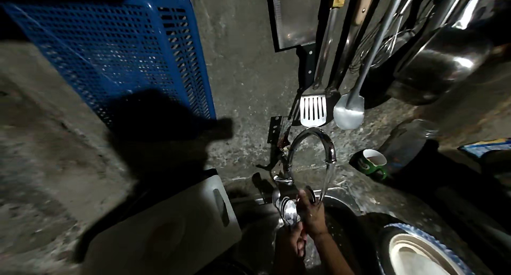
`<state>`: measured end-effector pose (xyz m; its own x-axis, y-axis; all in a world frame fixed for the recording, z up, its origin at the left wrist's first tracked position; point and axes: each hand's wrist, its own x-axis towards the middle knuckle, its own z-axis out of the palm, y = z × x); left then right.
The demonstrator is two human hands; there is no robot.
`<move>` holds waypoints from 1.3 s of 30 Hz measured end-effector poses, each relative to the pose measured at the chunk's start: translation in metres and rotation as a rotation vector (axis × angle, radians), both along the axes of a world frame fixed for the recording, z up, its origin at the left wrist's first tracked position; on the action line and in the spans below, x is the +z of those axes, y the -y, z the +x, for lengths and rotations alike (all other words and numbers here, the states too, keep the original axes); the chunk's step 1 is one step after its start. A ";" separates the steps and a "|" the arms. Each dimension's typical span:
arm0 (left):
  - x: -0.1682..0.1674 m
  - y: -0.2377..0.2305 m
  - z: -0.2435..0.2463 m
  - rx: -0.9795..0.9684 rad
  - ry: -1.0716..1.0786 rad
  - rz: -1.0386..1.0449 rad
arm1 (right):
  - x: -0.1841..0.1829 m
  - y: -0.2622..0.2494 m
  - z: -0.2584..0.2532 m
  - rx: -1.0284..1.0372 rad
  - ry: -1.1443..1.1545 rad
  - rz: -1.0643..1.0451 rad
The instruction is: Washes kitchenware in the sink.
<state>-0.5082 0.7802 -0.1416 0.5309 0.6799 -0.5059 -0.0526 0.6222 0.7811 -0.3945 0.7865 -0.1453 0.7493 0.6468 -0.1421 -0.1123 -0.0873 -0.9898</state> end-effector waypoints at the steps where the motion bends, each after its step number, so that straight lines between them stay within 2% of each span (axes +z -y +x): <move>1: -0.001 -0.003 0.001 0.017 -0.001 -0.009 | 0.002 0.004 -0.004 0.009 -0.073 0.042; 4: -0.004 -0.008 -0.006 0.033 -0.010 0.056 | 0.006 0.011 -0.002 0.180 -0.147 -0.054; 5: -0.004 -0.006 -0.008 0.018 -0.009 0.071 | 0.007 0.010 0.003 0.188 -0.127 -0.080; 8: 0.001 -0.001 -0.003 -0.019 0.016 0.019 | 0.011 0.003 0.001 0.076 -0.195 0.011; 10: 0.002 -0.003 -0.002 -0.037 0.032 0.012 | 0.020 0.007 -0.005 0.122 -0.237 -0.084; 12: 0.007 -0.003 -0.007 -0.037 0.003 0.055 | 0.026 0.010 -0.001 0.175 -0.149 -0.199; 16: 0.016 -0.006 -0.008 -0.060 -0.047 0.064 | 0.028 0.004 0.022 0.111 -0.043 -0.160; 20: 0.003 -0.011 -0.002 -0.065 -0.006 0.061 | 0.031 0.015 0.016 0.253 0.007 -0.143; 23: 0.003 -0.015 -0.003 -0.053 0.029 0.005 | 0.017 0.018 0.018 0.298 0.150 -0.151; 25: 0.003 -0.015 -0.003 -0.066 0.029 -0.009 | 0.010 0.022 0.018 0.243 0.153 -0.112; 28: 0.003 -0.014 0.000 -0.122 -0.013 -0.026 | 0.011 0.027 0.009 0.195 -0.013 0.040; 31: 0.006 -0.009 0.002 -0.189 -0.078 -0.022 | 0.013 0.028 0.011 0.247 0.088 -0.123; 35: -0.002 -0.004 0.003 -0.075 0.091 -0.049 | 0.003 0.034 0.019 0.104 0.219 -0.079; 39: -0.005 -0.001 0.001 -0.016 0.211 -0.065 | -0.001 0.036 0.019 -0.025 0.112 0.053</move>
<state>-0.5075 0.7817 -0.1471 0.6400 0.6403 -0.4248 -0.2006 0.6729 0.7121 -0.3757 0.7509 -0.1461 0.7744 0.6323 -0.0225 -0.0021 -0.0330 -0.9995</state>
